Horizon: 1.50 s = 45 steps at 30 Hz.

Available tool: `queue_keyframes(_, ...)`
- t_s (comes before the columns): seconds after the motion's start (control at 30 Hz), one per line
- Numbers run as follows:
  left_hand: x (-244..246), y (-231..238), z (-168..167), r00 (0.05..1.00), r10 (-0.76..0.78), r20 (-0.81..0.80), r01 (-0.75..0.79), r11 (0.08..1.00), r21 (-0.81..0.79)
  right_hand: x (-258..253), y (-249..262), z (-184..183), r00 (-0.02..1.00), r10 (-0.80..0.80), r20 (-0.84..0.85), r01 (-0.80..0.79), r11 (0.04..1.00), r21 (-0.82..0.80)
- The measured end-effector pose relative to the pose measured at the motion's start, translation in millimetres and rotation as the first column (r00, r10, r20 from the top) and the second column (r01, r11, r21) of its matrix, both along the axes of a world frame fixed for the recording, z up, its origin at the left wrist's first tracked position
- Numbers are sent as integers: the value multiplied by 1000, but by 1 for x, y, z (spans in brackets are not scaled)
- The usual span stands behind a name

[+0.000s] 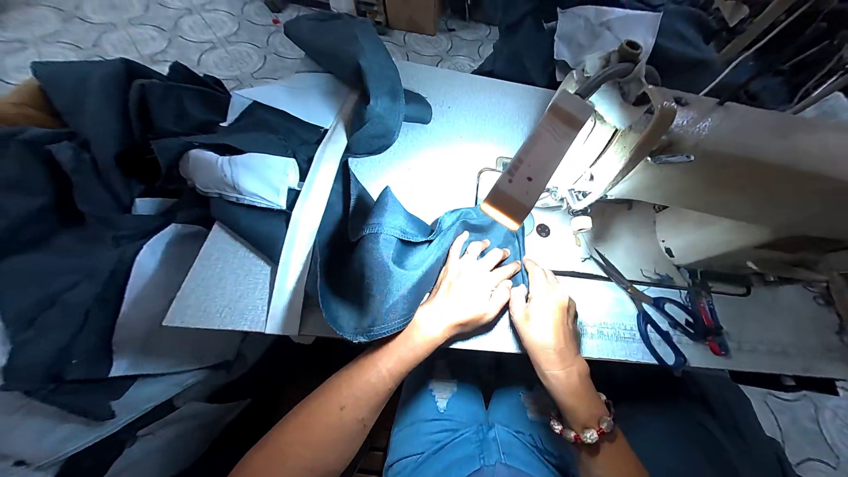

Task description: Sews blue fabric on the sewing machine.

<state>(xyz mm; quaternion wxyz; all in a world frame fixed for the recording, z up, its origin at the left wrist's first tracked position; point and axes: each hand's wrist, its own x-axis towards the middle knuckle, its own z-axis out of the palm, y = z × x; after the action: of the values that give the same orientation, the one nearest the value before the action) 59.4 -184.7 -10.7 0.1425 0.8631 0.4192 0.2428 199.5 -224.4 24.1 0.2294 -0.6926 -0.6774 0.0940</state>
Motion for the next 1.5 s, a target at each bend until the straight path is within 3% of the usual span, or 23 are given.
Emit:
queue_keyframes(0.23,-6,3,3,996,-85,-2,85,995,-44,-9,1,12,989,27,148,3,981,-196)
queue_keyframes(0.5,-5,0,9,992,-114,-49,110,991,-72,0,14,32,986,108,124,-40,888,-458)
queue_keyframes(0.6,-3,-3,9,994,-90,-59,86,995,-57,4,11,20,987,110,114,-65,937,-344)
queue_keyframes(0.7,5,-14,17,990,-53,-132,34,989,-141,16,12,7,990,112,-86,-124,981,-151)
queue_keyframes(0.77,13,-15,18,988,-7,-155,-6,996,-85,23,17,8,956,54,-288,-108,978,-176)
queue_keyframes(0.9,22,5,5,998,33,-46,-16,941,338,23,22,0,712,-57,-700,-56,989,-138)
queue_keyframes(1.0,19,28,-1,999,6,-49,22,834,551,18,20,-4,607,-69,-792,-34,993,-112)
queue_keyframes(1.1,12,28,9,983,-56,-173,142,832,536,17,17,-7,725,-18,-689,-32,998,-60)
queue_keyframes(1.2,1,19,11,972,-146,-184,200,926,320,21,12,-3,910,26,-414,-67,994,-85)
queue_keyframes(1.33,-12,11,12,980,-132,-148,124,990,-60,21,9,1,966,58,-252,-89,990,-112)
queue_keyframes(1.5,-4,1,3,993,-101,-60,95,991,-89,11,2,6,993,86,-85,-97,987,-127)
